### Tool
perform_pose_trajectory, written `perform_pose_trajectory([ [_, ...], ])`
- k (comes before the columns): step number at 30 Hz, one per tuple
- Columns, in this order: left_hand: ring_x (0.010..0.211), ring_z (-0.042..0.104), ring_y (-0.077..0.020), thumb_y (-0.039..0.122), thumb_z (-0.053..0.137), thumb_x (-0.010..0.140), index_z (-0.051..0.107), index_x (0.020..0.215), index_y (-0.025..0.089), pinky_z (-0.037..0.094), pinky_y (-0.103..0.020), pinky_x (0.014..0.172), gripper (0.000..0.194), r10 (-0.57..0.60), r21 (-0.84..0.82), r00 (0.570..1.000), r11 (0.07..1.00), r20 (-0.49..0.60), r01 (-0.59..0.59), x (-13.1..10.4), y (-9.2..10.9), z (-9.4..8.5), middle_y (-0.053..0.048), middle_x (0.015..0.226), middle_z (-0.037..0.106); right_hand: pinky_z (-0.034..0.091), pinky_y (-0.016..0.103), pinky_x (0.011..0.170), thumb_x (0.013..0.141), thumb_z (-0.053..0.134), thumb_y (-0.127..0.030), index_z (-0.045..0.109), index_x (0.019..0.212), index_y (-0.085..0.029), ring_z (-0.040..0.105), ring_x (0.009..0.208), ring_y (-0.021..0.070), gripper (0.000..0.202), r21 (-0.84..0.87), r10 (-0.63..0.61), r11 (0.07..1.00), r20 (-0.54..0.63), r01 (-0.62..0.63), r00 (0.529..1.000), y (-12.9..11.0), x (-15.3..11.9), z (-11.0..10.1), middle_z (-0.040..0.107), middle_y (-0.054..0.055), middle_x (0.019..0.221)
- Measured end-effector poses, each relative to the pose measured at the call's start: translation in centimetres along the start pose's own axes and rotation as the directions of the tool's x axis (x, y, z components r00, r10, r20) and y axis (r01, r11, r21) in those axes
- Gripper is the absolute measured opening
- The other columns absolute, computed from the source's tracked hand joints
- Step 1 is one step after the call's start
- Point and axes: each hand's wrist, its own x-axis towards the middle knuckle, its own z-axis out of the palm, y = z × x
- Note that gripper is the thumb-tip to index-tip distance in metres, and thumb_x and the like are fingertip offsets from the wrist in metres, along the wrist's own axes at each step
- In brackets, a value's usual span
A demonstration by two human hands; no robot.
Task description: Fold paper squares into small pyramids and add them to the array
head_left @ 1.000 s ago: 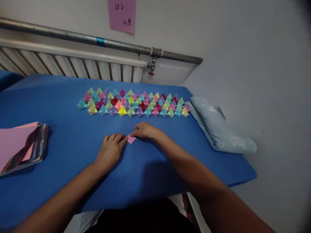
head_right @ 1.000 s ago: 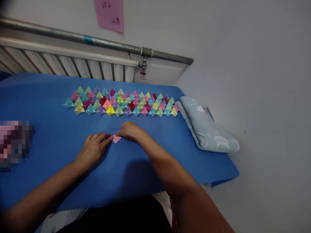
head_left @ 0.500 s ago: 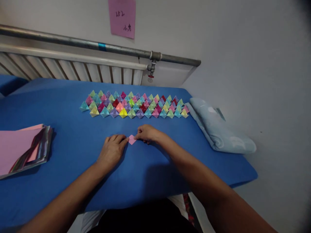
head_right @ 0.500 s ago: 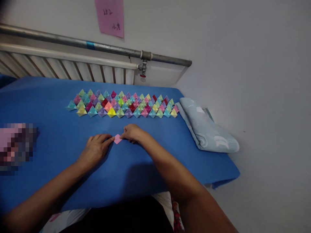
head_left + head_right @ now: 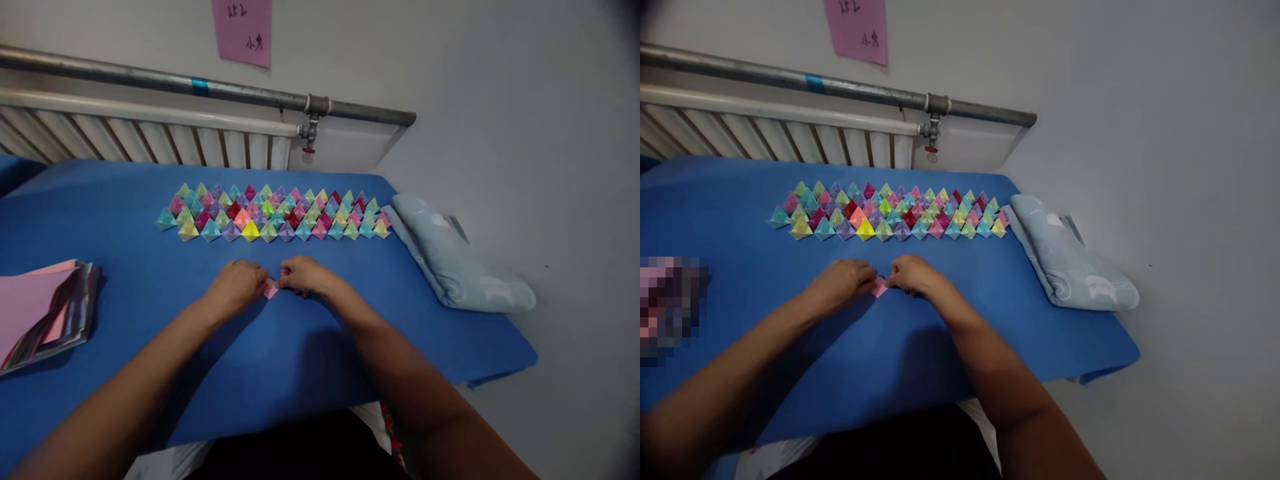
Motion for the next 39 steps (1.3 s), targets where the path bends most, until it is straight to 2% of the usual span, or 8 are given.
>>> perform_pose_trajectory([
  [4,0.066,0.058,-0.0179,0.024,0.056,0.078,0.069,0.083,0.021,0.038,-0.028,0.059,0.015,-0.057,-0.145,0.996,0.987,0.069,0.067,1.2,-1.4,0.0,-0.002,0.073,0.065,0.035,0.017,0.040,0.074,0.069,-0.027,0.054,0.068,-0.020,0.047,0.040,0.0070,0.017,0.050,-0.029,0.998,-0.021,0.030,0.999,0.6,0.1,0.2,0.051,-0.007,0.050],
  [8,0.085,0.061,-0.0208,0.025,0.052,0.081,0.067,0.111,0.020,0.046,-0.031,0.075,0.034,0.020,-0.233,0.998,0.972,0.058,-0.006,0.8,-2.2,0.6,-0.005,0.092,0.067,0.034,0.017,0.039,0.073,0.068,-0.027,0.056,0.070,-0.020,0.047,0.041,0.0072,0.014,0.101,-0.051,0.993,-0.028,0.054,0.998,1.3,0.3,0.2,0.050,-0.007,0.050],
  [12,0.086,0.060,-0.0220,0.026,0.050,0.082,0.069,0.101,0.019,0.046,-0.035,0.078,0.028,0.064,-0.247,0.997,0.968,0.053,-0.049,0.7,-2.2,0.7,-0.007,0.092,0.064,0.036,0.015,0.037,0.073,0.068,-0.025,0.055,0.072,-0.019,0.048,0.043,0.0068,0.014,0.283,-0.078,0.957,0.019,0.069,0.997,1.8,0.1,-0.2,0.049,-0.007,0.054],
  [17,0.076,0.057,-0.0182,0.025,0.058,0.072,0.067,0.086,0.020,0.045,-0.031,0.069,0.017,-0.046,-0.414,0.999,0.909,0.004,0.043,0.5,-1.6,0.8,-0.002,0.083,0.062,0.036,0.014,0.038,0.078,0.067,-0.025,0.054,0.071,-0.018,0.046,0.044,0.0054,0.016,0.405,-0.076,0.913,0.028,0.059,0.997,1.9,-0.3,-0.7,0.049,-0.007,0.053],
  [23,0.057,0.053,-0.0126,0.028,0.071,0.060,0.061,0.075,0.019,0.040,-0.025,0.055,0.020,-0.243,-0.815,0.961,0.525,0.130,0.243,0.1,-1.4,0.5,0.003,0.061,0.060,0.035,0.015,0.039,0.080,0.066,-0.031,0.056,0.075,-0.018,0.044,0.044,0.0053,0.017,0.535,-0.103,0.837,-0.049,0.114,0.993,1.7,-0.3,-0.5,0.049,-0.007,0.054],
  [28,0.068,0.062,-0.0146,0.023,0.081,0.050,0.064,0.081,0.018,0.048,-0.029,0.069,0.036,-0.426,-0.969,0.902,0.187,0.068,0.161,0.3,-0.7,-0.2,0.001,0.071,0.067,0.038,0.016,0.048,0.074,0.070,-0.037,0.061,0.082,-0.017,0.048,0.055,0.0059,0.023,0.634,-0.173,0.726,-0.203,0.264,0.964,0.6,-0.6,0.9,0.058,-0.004,0.070],
  [35,0.062,0.061,-0.0094,0.017,0.084,0.046,0.064,0.078,0.016,0.047,-0.021,0.063,0.038,-0.565,-0.996,0.821,-0.086,0.077,0.034,0.5,0.3,0.1,0.003,0.066,0.067,0.039,0.019,0.051,0.065,0.072,-0.035,0.058,0.085,-0.020,0.050,0.060,0.0085,0.029,0.759,-0.104,0.544,-0.362,0.358,0.926,-0.5,-0.3,3.2,0.057,-0.005,0.072],
  [39,0.060,0.062,-0.0095,0.017,0.087,0.047,0.063,0.078,0.016,0.049,-0.021,0.062,0.039,-0.587,-0.990,0.805,-0.143,0.089,0.005,0.5,0.6,0.4,0.003,0.065,0.067,0.037,0.019,0.048,0.068,0.067,-0.036,0.056,0.075,-0.020,0.046,0.052,0.0075,0.021,0.757,-0.070,0.551,-0.378,0.351,0.923,-0.5,0.0,3.5,0.051,-0.006,0.063],
])
